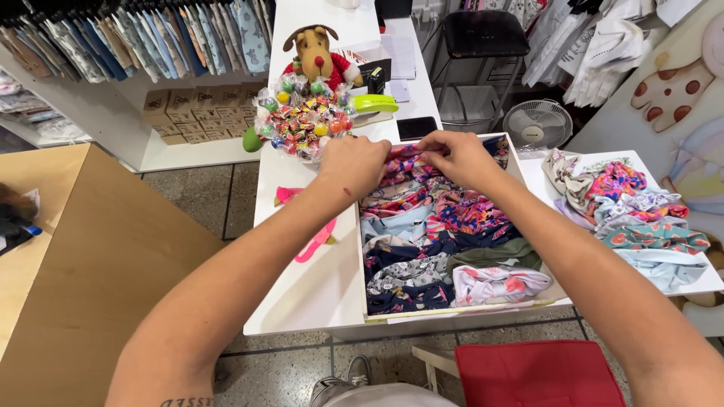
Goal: Organizing various hair accessories like scrunchies and headbands into a storage box on a counter.
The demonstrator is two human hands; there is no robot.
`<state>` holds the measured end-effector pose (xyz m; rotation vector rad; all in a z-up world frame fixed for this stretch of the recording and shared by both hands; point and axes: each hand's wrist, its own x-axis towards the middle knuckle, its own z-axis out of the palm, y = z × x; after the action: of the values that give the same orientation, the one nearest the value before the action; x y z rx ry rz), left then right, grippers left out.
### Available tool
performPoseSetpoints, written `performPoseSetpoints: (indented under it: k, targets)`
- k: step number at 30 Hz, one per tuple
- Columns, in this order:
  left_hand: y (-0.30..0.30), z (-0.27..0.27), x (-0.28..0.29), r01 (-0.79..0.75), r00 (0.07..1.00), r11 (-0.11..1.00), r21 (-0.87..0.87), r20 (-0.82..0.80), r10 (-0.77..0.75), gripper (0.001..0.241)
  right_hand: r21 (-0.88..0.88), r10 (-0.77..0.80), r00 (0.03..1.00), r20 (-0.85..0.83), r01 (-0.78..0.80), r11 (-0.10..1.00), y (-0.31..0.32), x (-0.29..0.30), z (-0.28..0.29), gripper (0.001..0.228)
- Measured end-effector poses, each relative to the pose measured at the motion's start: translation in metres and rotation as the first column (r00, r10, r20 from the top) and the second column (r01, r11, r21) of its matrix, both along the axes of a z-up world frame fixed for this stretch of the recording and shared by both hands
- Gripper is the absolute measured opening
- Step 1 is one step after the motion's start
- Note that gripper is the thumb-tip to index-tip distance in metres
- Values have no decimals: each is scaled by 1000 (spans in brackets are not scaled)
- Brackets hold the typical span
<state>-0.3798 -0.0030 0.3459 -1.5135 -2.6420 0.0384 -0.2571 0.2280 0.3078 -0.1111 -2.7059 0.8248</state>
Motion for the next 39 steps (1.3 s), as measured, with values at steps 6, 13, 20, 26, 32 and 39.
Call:
performPoseSetpoints:
  k: [6, 13, 20, 26, 32, 39]
  targets:
    - [6, -35, 3, 76, 986, 988, 136, -156, -55, 20, -201, -1, 999, -55, -10, 980, -2, 3, -2, 28]
    - [9, -33, 55, 186, 969, 950, 250, -206, -135, 31, -239, -7, 997, -83, -13, 971, -2, 2, -10, 28]
    - [32, -88, 50, -2, 996, 988, 155, -91, 17, 48, 192, 96, 954, -285, -42, 980, 5, 10, -16, 17]
    - [24, -77, 62, -29, 993, 990, 140, -109, 44, 48, 198, 155, 969, -191, -116, 973, -3, 20, 0, 16]
    - [10, -45, 74, 23, 997, 932, 363, -77, 6, 49, 141, 137, 927, -349, -93, 986, 24, 103, 95, 17]
    - [7, -34, 76, 23, 999, 895, 445, 25, -38, 44, 140, -376, 915, -148, 396, 908, 118, 248, 99, 20]
